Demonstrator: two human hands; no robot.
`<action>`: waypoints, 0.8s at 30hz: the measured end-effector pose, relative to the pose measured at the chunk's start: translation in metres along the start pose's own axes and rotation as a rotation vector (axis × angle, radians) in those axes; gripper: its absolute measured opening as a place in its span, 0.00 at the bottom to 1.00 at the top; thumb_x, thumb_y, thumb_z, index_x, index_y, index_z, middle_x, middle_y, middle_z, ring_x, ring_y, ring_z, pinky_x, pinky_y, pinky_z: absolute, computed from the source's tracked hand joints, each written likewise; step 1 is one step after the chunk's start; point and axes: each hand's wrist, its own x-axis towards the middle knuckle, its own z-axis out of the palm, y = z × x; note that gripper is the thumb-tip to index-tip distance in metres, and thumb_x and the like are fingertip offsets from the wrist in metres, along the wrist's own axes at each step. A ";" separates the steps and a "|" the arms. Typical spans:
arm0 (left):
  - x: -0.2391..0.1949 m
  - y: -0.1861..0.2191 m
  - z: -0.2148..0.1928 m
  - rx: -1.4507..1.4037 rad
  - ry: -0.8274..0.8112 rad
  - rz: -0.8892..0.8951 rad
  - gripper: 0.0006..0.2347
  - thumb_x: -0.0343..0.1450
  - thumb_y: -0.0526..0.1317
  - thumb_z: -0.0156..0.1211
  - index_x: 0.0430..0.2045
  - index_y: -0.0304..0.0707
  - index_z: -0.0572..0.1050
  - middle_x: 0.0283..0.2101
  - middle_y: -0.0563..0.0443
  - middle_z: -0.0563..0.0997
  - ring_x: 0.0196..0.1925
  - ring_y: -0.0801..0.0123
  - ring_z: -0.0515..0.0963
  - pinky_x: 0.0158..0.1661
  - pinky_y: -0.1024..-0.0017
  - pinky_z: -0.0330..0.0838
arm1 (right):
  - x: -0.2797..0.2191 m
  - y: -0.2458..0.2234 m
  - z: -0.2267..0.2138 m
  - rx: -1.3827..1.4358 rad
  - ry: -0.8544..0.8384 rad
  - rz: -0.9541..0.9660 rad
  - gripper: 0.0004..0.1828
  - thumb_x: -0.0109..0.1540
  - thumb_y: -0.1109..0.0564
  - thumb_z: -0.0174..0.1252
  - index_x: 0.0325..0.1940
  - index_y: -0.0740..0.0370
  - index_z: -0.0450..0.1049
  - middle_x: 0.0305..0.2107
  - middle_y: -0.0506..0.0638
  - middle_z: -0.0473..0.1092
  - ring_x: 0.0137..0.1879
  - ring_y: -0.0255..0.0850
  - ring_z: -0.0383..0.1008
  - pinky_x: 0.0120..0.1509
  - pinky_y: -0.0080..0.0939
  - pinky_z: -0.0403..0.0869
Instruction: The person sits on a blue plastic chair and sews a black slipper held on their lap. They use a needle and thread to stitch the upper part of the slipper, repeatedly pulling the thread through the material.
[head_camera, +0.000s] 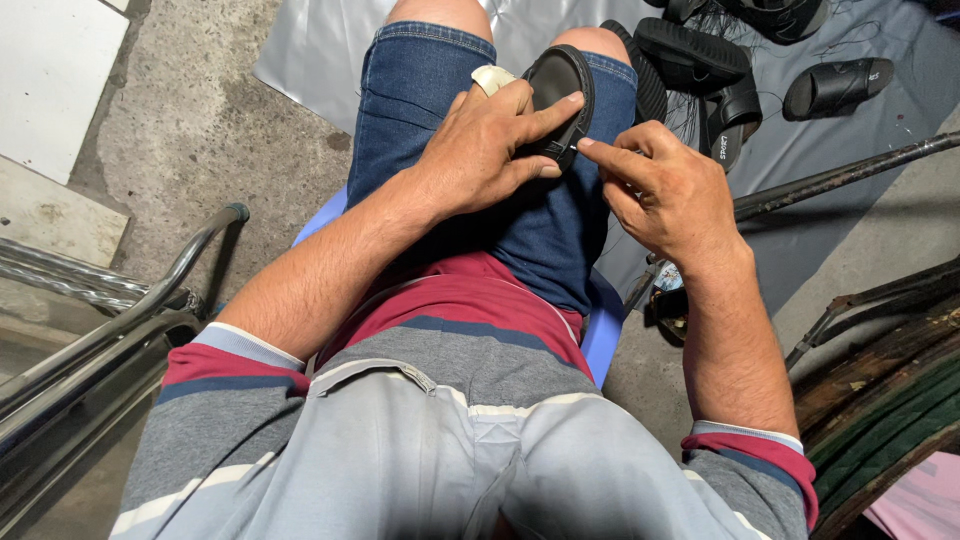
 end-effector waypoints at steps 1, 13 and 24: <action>0.001 0.001 -0.001 0.004 -0.009 -0.008 0.28 0.65 0.52 0.65 0.58 0.64 0.57 0.37 0.53 0.67 0.38 0.59 0.69 0.35 0.59 0.62 | 0.000 0.000 0.000 0.002 -0.001 0.011 0.22 0.58 0.61 0.57 0.56 0.47 0.71 0.37 0.46 0.67 0.33 0.41 0.70 0.30 0.42 0.69; 0.017 0.010 0.014 0.174 -0.025 -0.107 0.29 0.61 0.58 0.65 0.56 0.63 0.61 0.34 0.53 0.69 0.32 0.53 0.70 0.33 0.57 0.59 | 0.000 -0.007 0.008 -0.159 0.001 0.153 0.20 0.57 0.58 0.56 0.52 0.46 0.75 0.36 0.45 0.67 0.32 0.44 0.70 0.25 0.45 0.68; 0.019 0.005 0.013 0.129 -0.053 -0.140 0.29 0.62 0.58 0.64 0.57 0.66 0.59 0.32 0.56 0.69 0.29 0.53 0.70 0.33 0.58 0.58 | 0.001 0.008 0.026 0.028 0.137 0.102 0.20 0.57 0.67 0.56 0.51 0.53 0.75 0.36 0.48 0.69 0.37 0.38 0.70 0.34 0.37 0.68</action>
